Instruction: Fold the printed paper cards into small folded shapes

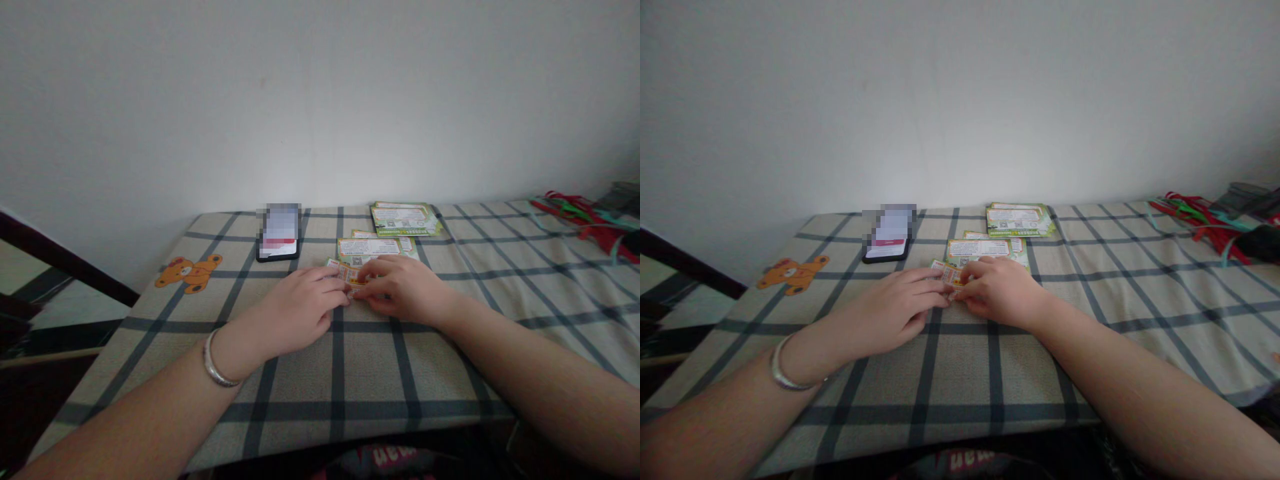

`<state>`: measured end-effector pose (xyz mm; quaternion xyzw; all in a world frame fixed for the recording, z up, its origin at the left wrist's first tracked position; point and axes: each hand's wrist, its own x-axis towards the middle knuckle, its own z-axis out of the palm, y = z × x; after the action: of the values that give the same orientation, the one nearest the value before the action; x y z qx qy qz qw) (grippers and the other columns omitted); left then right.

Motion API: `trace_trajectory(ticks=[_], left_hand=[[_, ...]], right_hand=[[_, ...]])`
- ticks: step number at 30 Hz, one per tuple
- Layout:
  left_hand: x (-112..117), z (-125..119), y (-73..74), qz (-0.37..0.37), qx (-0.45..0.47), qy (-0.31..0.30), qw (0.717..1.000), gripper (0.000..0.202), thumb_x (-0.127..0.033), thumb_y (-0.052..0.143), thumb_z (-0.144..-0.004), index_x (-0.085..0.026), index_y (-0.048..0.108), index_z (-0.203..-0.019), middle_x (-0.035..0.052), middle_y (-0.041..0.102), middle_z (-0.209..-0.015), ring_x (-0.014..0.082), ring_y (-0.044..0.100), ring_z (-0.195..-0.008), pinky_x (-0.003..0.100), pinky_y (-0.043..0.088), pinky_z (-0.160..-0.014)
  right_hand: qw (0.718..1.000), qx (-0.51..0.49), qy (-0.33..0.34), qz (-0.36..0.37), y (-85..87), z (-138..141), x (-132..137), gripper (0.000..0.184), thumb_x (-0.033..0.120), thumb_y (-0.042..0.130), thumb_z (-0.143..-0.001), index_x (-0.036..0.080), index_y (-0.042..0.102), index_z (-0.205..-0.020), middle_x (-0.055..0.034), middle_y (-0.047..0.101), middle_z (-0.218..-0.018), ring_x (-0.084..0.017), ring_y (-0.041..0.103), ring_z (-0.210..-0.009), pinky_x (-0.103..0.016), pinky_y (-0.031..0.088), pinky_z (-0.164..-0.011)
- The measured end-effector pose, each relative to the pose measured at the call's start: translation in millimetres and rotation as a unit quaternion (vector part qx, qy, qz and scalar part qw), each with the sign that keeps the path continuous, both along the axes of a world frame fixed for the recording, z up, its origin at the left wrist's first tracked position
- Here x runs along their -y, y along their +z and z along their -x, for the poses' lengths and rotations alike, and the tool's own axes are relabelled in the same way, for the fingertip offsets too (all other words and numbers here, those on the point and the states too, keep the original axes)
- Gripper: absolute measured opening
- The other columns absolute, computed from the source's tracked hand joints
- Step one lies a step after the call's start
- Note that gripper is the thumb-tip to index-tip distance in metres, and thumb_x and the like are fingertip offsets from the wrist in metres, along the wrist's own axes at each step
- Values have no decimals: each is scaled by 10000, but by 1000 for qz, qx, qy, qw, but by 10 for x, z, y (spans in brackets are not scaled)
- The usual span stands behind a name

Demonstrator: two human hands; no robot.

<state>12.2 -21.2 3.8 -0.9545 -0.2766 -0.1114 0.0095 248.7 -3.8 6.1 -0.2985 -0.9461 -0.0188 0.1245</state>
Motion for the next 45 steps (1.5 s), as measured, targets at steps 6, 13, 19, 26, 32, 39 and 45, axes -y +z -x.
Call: trace_trajectory(ticks=[6, 13, 19, 26, 32, 39, 45], left_hand=[[-5, 7, -3, 6, 3, 1, 1000, 322, -106, 521, -820, -209, 645, -1099, 37, 642, -1198, 223, 476, -1245, 443, 368, -1078], [-11, 17, -18, 12, 14, -5, 1000, 351, -91, 510, -827, -220, 637, -1127, 24, 621, -1241, 189, 526, -1183, 393, 391, -1060], [-4, 2, -26, -1, 4, -4, 1000, 318, -103, 504, -837, -207, 646, -1102, 50, 614, -1240, 211, 527, -1181, 412, 413, -1041], [1, -14, -49, -11, 12, 9, 1000, 383, -129, 511, -853, -206, 598, -1218, 30, 619, -1256, 203, 521, -1187, 392, 394, -1065], [36, -34, -34, -26, -9, 21, 999, 357, -146, 511, -866, -199, 610, -1204, 43, 615, -1263, 211, 514, -1198, 411, 366, -1081], [48, -52, -3, -34, -2, 19, 999, 306, -154, 555, -844, -226, 642, -1129, 10, 656, -1182, 242, 444, -1259, 463, 283, -1118], [53, -58, 4, -37, -20, 19, 999, 283, -159, 542, -855, -197, 638, -1118, 32, 645, -1201, 239, 437, -1271, 450, 272, -1126]], right_hand=[[999, -39, 10, 22, -39, -36, -41, 258, 206, 585, -858, 323, 720, -1044, -22, 657, -1078, -189, 598, -954, -346, 470, -850], [996, -81, 7, 47, -144, -83, -168, 215, 191, 566, -896, 264, 729, -1017, -37, 683, -1018, -171, 610, -931, -320, 481, -849], [995, -93, 9, 43, -151, -55, -163, 217, 172, 562, -898, 251, 732, -1008, -44, 685, -988, -169, 609, -916, -322, 479, -841], [994, -100, 4, 51, -159, -66, -172, 209, 179, 578, -890, 263, 736, -998, -43, 674, -959, -162, 608, -893, -315, 483, -820], [996, -86, 16, 14, -123, -60, -150, 190, 207, 569, -896, 242, 726, -998, -44, 688, -1015, -174, 609, -915, -326, 477, -829], [996, -27, 36, -72, -19, -36, -60, 212, 232, 552, -898, 280, 708, -1034, -36, 675, -1093, -218, 566, -975, -373, 452, -834], [996, 5, 66, -66, 5, -7, -12, 218, 262, 503, -935, 258, 700, -1028, -24, 697, -1025, -209, 549, -964, -362, 442, -829]])
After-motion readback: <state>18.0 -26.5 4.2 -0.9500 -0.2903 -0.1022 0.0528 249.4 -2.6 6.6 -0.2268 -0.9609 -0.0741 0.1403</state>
